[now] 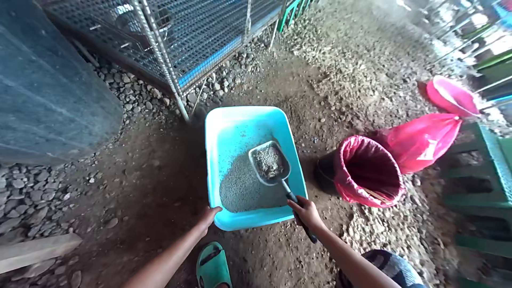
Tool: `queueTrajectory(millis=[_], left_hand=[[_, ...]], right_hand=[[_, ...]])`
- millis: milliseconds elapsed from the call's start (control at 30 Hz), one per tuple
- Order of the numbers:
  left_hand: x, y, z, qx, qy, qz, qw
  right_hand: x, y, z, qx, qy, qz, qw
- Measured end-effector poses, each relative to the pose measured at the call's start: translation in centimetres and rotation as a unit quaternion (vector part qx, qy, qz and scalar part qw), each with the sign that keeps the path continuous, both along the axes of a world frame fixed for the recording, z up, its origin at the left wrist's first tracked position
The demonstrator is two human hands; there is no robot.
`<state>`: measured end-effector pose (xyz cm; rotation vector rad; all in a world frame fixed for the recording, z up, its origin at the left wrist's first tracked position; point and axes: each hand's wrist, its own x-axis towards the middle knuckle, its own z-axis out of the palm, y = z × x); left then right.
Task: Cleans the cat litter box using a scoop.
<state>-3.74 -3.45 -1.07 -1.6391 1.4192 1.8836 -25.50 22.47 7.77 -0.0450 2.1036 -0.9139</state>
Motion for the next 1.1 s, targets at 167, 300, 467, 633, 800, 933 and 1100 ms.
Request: queueTrajectory(millis=[167, 300, 467, 633, 800, 933, 1100], left_hand=[[-0.3, 0.1, -0.1, -0.034, -0.007, 0.002, 0.999], [-0.3, 0.0, -0.2, -0.060, 0.004, -0.016, 0.998], [-0.6, 2.2, 1.3, -0.072, 0.061, -0.045, 0.994], [-1.6, 4.8, 3.7, -0.040, 0.132, -0.047, 0.989], [-2.4, 1.3, 9.0, -0.002, 0.109, 0.011, 0.994], [-2.4, -0.8, 12.3, 0.012, 0.124, 0.029, 0.992], [-0.2, 0.9, 12.4, 0.059, 0.137, 0.054, 0.987]], right_hand=[[0.2, -0.1, 0.9, 0.021, 0.026, -0.002, 0.999], [0.3, 0.6, 1.3, 0.033, 0.014, 0.016, 0.999], [0.6, 1.8, 1.9, 0.051, -0.012, 0.027, 0.998], [-0.2, 3.2, 5.6, 0.001, -0.075, -0.013, 0.997], [-3.3, 4.9, 14.0, -0.082, -0.031, -0.105, 0.991], [-7.0, 9.2, 18.3, -0.172, 0.066, -0.160, 0.970], [-11.2, 15.3, 18.5, -0.188, 0.142, -0.238, 0.942]])
